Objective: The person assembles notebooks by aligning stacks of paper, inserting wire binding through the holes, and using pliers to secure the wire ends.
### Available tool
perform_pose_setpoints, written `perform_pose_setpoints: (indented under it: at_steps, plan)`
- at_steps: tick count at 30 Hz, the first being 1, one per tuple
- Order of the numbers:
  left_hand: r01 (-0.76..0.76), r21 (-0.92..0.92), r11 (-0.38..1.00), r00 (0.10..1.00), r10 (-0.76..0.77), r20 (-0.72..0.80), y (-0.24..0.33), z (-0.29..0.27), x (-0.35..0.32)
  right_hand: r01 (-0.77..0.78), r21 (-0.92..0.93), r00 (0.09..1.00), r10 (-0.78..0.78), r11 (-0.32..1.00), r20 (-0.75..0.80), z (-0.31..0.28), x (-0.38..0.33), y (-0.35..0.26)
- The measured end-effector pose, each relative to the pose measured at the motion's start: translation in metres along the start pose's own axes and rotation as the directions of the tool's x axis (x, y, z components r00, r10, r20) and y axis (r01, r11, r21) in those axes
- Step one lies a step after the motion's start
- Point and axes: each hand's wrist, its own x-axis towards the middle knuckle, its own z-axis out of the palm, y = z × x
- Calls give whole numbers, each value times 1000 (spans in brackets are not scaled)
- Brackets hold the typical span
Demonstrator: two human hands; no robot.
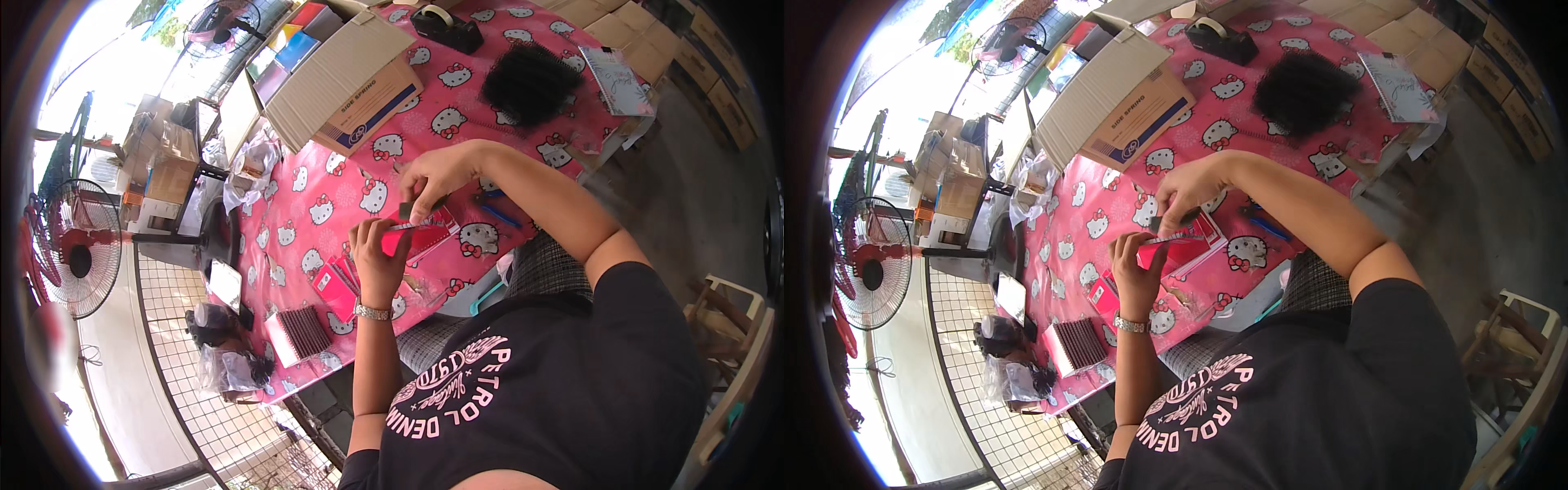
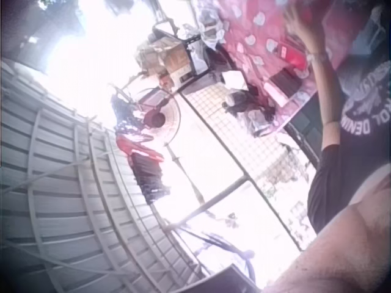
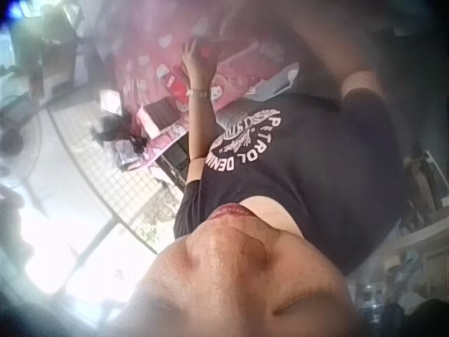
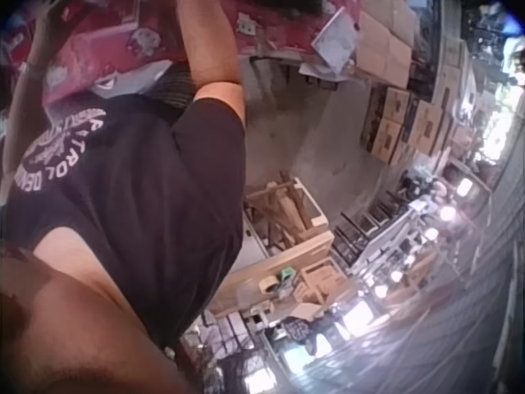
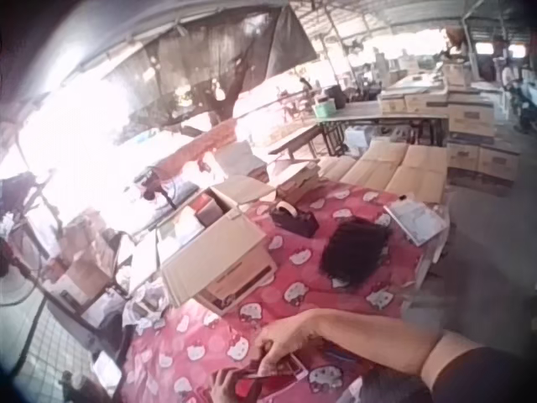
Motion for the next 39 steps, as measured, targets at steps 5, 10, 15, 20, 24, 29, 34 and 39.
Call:
perform_pose_setpoints:
  at_steps: [5,10,15,20,24,29,34,39]
  plan:
    - [-7,-5,1000,1000,7,-2,1,0,1,64,341,984,-116,938,134,-2,8,12]
    - [32,-55,998,999,-33,-2,-4,1,0,51,292,996,-70,955,53,1,12,14]
    - [83,-98,992,997,-83,1,-20,-11,0,50,222,997,-62,974,47,-1,24,10]
    - [134,-103,986,988,-125,95,-27,-20,1,57,356,989,-101,933,106,-6,39,18]
    - [208,-219,953,973,-179,146,-35,-21,-1,85,105,995,-90,991,48,2,47,11]
    - [294,-283,913,949,-243,201,-33,-22,-1,130,440,964,-217,888,153,1,53,12]
    - [337,-301,892,934,-276,226,-37,-22,-3,190,620,940,-323,761,109,9,60,13]
    - [306,-515,800,952,-242,190,-44,-13,-1,95,492,979,-171,865,112,5,67,11]
